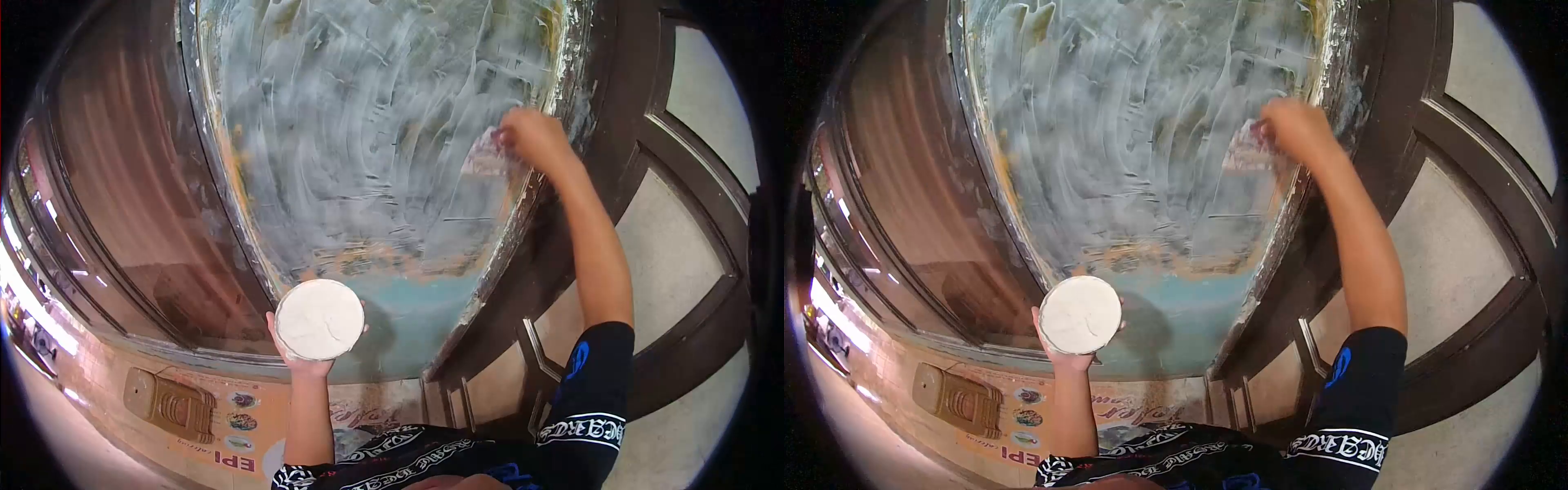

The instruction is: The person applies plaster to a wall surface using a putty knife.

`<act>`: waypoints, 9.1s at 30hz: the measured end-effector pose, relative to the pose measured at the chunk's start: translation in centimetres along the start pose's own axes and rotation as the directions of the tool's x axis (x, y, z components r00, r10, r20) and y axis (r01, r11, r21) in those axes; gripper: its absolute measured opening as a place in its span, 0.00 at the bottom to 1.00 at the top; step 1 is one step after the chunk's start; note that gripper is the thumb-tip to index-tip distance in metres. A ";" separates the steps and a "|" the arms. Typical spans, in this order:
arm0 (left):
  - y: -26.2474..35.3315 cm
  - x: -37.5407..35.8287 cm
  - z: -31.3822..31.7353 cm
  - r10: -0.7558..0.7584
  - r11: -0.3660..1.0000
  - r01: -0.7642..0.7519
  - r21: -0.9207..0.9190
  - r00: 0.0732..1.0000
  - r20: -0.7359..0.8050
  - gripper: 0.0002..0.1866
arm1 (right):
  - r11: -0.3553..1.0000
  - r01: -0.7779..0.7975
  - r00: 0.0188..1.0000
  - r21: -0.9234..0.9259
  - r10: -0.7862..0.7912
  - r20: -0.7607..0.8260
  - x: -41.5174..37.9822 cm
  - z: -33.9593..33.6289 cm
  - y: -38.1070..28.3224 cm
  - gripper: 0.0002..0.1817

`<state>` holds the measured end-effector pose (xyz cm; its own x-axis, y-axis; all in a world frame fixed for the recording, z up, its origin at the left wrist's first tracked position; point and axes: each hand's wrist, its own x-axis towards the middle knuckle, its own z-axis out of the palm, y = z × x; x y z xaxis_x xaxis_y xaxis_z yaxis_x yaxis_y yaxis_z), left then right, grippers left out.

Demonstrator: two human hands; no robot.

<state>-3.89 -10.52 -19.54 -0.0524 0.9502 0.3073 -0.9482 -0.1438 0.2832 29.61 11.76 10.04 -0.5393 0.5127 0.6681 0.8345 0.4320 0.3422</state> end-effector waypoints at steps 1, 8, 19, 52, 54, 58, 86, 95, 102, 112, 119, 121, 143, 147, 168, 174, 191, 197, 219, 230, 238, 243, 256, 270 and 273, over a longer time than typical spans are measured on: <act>-0.1 0.4 0.1 0.018 1.000 -0.018 0.003 0.999 -0.027 0.49 | 1.000 -0.007 1.000 -0.012 0.007 -0.023 1.6 -1.7 1.2 0.02; -0.5 3.0 1.3 0.112 0.994 -0.111 0.025 0.991 -0.068 0.51 | 0.981 -0.106 0.960 -0.164 0.058 -0.274 12.9 -14.1 8.2 0.07; -0.9 2.6 0.8 0.102 0.995 -0.101 0.017 0.990 -0.096 0.48 | 0.498 0.130 0.890 0.857 0.322 -0.323 6.2 -14.2 1.2 0.15; -7.1 -7.5 -3.0 0.010 0.989 -0.057 -0.133 0.942 -0.335 0.42 | -0.516 -0.761 0.559 0.394 -0.212 0.802 -19.4 20.8 -30.9 0.13; -7.6 -8.2 -3.6 -0.009 0.976 -0.052 -0.213 0.962 -0.273 0.42 | -0.518 -0.762 0.553 0.390 -0.204 0.808 -20.5 22.5 -31.3 0.13; -8.0 -9.4 -3.1 -0.011 0.941 -0.066 -0.331 0.974 -0.224 0.43 | -0.495 -0.796 0.468 0.348 -0.139 0.873 -22.1 23.3 -31.1 0.14; -8.5 -8.6 -4.4 0.134 0.950 -0.224 -0.216 0.922 -0.364 0.44 | -0.746 -0.638 0.603 0.192 -0.329 0.727 -23.3 20.9 -28.6 0.17; -9.3 -7.4 -3.0 0.130 0.964 -0.191 -0.187 0.946 -0.298 0.46 | -0.652 -0.666 0.583 0.362 -0.153 0.798 -23.2 21.8 -27.1 0.16; -9.8 -6.3 -3.8 0.184 0.964 -0.244 -0.104 0.897 -0.401 0.44 | -0.489 -0.578 0.785 0.653 -0.116 0.608 -23.5 22.0 -26.8 0.17; -10.0 -5.3 -2.6 0.179 0.958 -0.190 -0.213 0.981 -0.069 0.43 | -0.537 -0.532 0.804 0.654 -0.080 0.589 -24.1 21.0 -26.0 0.13; -9.6 -6.1 -3.3 0.192 0.958 -0.195 -0.210 0.981 -0.035 0.45 | -0.625 -0.512 0.781 0.589 -0.054 0.622 -23.3 19.1 -25.3 0.15; -9.3 -6.4 -4.7 0.226 0.951 -0.278 -0.137 0.925 -0.306 0.45 | -0.549 -0.494 0.842 0.675 -0.108 0.529 -22.7 16.5 -26.1 0.19; 0.1 -5.7 -4.6 0.256 0.958 -0.274 -0.080 0.949 -0.185 0.44 | -0.490 -0.541 0.823 0.683 -0.145 0.549 -17.0 13.8 -35.2 0.14; 1.0 -5.8 -5.3 0.233 0.963 -0.249 -0.099 0.961 -0.147 0.43 | -0.512 -0.548 0.812 0.662 -0.134 0.568 -17.0 13.6 -36.8 0.14; 2.9 -3.1 -5.5 0.225 0.970 -0.237 -0.050 0.958 -0.180 0.45 | -0.369 -0.482 0.862 0.795 -0.035 0.506 -14.1 13.3 -36.6 0.18; 2.0 -3.1 -5.4 0.219 0.971 -0.234 -0.051 0.954 -0.203 0.44 | -0.431 -0.487 0.857 0.760 -0.068 0.511 -14.4 13.2 -35.9 0.16; 2.0 -3.2 -5.8 0.241 0.965 -0.255 -0.065 0.956 -0.166 0.44 | -0.522 -0.446 0.871 0.727 -0.067 0.487 -14.1 15.5 -35.9 0.17; 2.8 -2.4 -6.3 0.250 0.963 -0.259 -0.070 0.961 -0.118 0.43 | -0.353 -0.495 0.866 0.794 -0.122 0.485 -12.7 15.1 -36.0 0.16; 4.8 -3.5 -6.2 0.262 0.962 -0.272 -0.040 0.952 -0.160 0.46 | -0.403 -0.503 0.861 0.765 -0.160 0.482 -11.9 14.8 -38.2 0.16; 4.8 -3.7 -6.4 0.243 0.965 -0.252 -0.078 0.964 -0.112 0.46 | -0.366 -0.462 0.883 0.807 -0.105 0.458 -12.5 16.8 -38.8 0.16; 4.3 -3.2 -7.2 0.263 0.963 -0.269 0.008 0.937 -0.230 0.47 | -0.453 -0.514 0.849 0.728 -0.146 0.509 -11.2 16.1 -36.6 0.15; 4.2 -3.8 -8.9 0.270 0.957 -0.288 -0.035 0.929 -0.253 0.46 | 0.020 -0.378 0.923 0.926 -0.076 0.378 -7.5 14.6 -31.9 0.12; 4.2 -4.9 -7.1 0.285 0.954 -0.298 -0.046 0.942 -0.178 0.48 | 0.920 0.233 0.973 0.316 -0.221 -0.073 -6.0 16.2 -28.8 0.11; 4.3 -4.0 -5.8 0.259 0.960 -0.270 -0.075 0.956 -0.134 0.48 | 0.911 0.167 0.986 0.376 -0.163 -0.044 -4.8 13.6 -27.3 0.10; 4.5 -4.3 -6.4 0.279 0.955 -0.286 -0.071 0.955 -0.098 0.46 | 0.888 0.214 0.966 0.408 -0.253 0.044 -7.0 14.1 -28.6 0.11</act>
<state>-9.93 -13.43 -25.43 -0.3453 0.8946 0.2838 -0.9133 -0.3899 0.1179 7.95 6.30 -13.78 -0.7375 0.4187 0.5299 0.5790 0.7959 0.1770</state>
